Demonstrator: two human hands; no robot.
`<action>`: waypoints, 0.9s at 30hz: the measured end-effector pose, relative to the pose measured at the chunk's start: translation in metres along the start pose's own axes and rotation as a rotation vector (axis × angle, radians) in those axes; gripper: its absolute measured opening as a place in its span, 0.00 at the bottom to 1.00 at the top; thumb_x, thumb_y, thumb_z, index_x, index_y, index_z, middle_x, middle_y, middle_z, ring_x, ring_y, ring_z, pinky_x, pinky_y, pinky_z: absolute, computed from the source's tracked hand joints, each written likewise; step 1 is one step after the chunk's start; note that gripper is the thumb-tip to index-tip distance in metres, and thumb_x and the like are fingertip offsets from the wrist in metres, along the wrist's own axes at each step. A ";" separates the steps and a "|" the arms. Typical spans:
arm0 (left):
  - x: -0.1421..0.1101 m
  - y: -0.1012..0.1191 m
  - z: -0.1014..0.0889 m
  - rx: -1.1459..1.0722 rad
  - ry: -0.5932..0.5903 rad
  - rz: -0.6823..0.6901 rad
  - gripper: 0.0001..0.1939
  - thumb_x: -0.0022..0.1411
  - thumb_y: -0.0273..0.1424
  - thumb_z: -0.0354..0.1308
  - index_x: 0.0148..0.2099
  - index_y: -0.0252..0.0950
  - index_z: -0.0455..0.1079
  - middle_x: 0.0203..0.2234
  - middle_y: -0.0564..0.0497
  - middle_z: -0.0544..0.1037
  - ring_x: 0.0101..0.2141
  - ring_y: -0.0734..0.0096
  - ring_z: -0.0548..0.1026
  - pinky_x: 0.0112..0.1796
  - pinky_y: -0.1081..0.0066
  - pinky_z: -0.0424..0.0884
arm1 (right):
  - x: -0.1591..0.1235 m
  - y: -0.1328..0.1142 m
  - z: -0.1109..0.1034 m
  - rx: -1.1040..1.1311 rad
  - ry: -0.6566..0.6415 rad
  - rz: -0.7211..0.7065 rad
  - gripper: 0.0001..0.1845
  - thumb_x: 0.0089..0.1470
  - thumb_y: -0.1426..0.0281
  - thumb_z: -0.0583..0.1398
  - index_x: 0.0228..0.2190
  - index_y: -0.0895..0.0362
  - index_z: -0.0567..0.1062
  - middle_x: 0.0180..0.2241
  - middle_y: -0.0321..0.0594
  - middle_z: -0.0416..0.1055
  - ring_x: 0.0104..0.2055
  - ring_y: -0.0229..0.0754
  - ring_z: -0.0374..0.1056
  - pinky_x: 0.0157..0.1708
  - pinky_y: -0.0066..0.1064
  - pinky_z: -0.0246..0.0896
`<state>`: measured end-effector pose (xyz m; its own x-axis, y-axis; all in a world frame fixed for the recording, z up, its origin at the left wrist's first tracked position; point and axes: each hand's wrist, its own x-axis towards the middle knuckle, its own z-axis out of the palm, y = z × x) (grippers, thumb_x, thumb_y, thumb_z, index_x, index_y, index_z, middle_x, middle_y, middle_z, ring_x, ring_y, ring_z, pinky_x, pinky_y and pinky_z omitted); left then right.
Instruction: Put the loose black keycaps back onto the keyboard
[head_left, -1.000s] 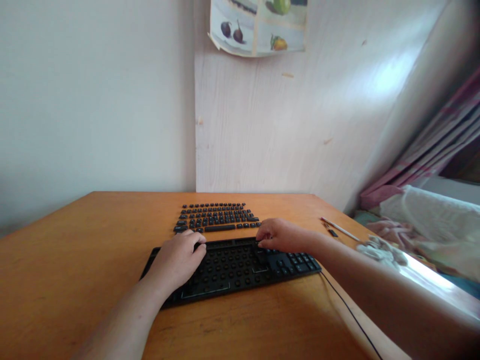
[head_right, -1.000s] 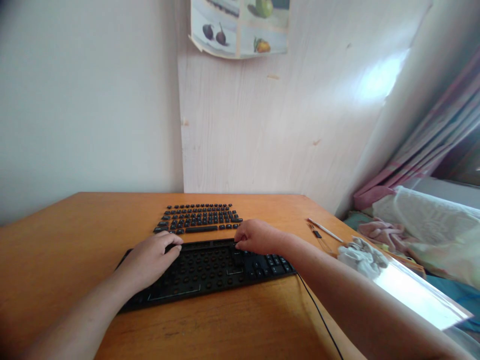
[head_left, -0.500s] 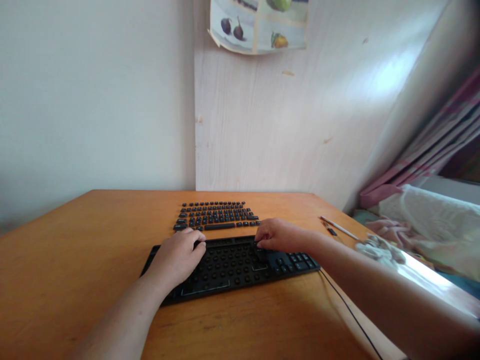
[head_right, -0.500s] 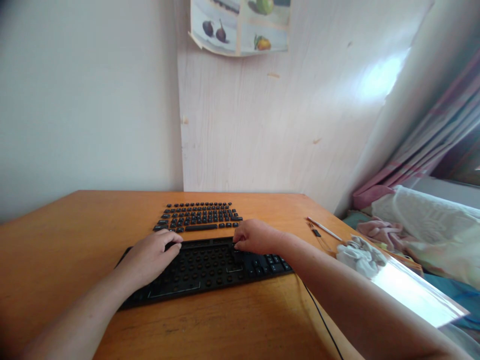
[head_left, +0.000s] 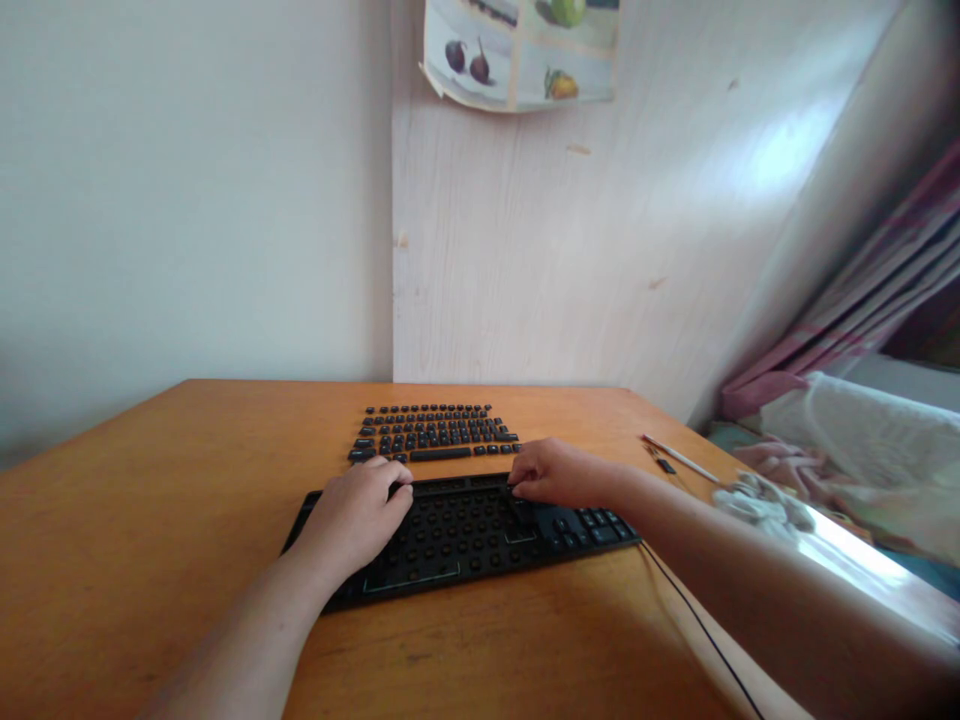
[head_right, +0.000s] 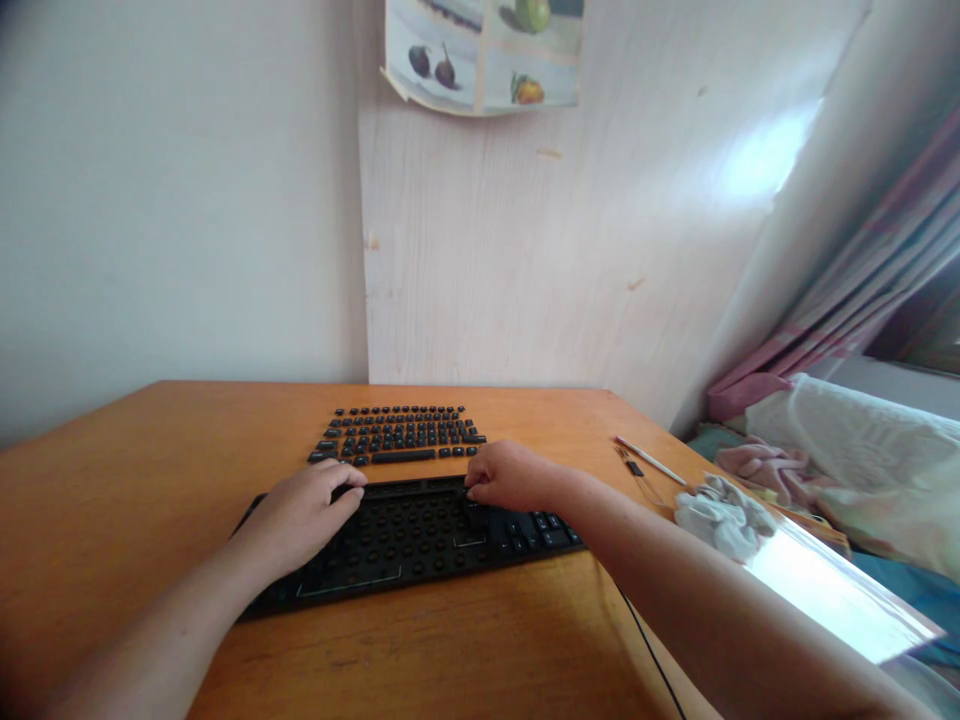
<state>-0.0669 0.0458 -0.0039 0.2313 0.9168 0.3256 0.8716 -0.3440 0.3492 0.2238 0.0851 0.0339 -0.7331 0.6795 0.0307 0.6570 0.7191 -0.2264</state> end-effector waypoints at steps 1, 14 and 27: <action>0.000 0.000 0.000 0.000 0.001 0.000 0.10 0.60 0.34 0.49 0.37 0.41 0.72 0.34 0.51 0.75 0.37 0.66 0.71 0.36 0.69 0.62 | 0.000 -0.001 -0.001 0.001 -0.005 0.003 0.07 0.50 0.72 0.59 0.28 0.60 0.78 0.27 0.38 0.72 0.29 0.36 0.63 0.30 0.25 0.54; 0.000 0.001 -0.001 -0.002 -0.018 -0.006 0.11 0.61 0.34 0.48 0.38 0.40 0.72 0.35 0.50 0.74 0.37 0.64 0.72 0.37 0.67 0.63 | 0.002 0.000 -0.002 0.000 -0.035 -0.003 0.11 0.50 0.73 0.58 0.33 0.59 0.80 0.32 0.42 0.76 0.35 0.40 0.68 0.37 0.27 0.59; 0.000 0.002 -0.002 -0.001 -0.021 -0.001 0.11 0.61 0.34 0.49 0.37 0.40 0.72 0.34 0.50 0.75 0.37 0.65 0.72 0.37 0.68 0.63 | 0.009 0.003 -0.002 -0.001 -0.044 0.051 0.10 0.48 0.72 0.58 0.30 0.60 0.80 0.29 0.41 0.76 0.33 0.39 0.68 0.34 0.27 0.58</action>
<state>-0.0662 0.0447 -0.0019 0.2393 0.9211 0.3071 0.8716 -0.3431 0.3500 0.2193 0.0940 0.0355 -0.7056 0.7082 -0.0237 0.6939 0.6838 -0.2255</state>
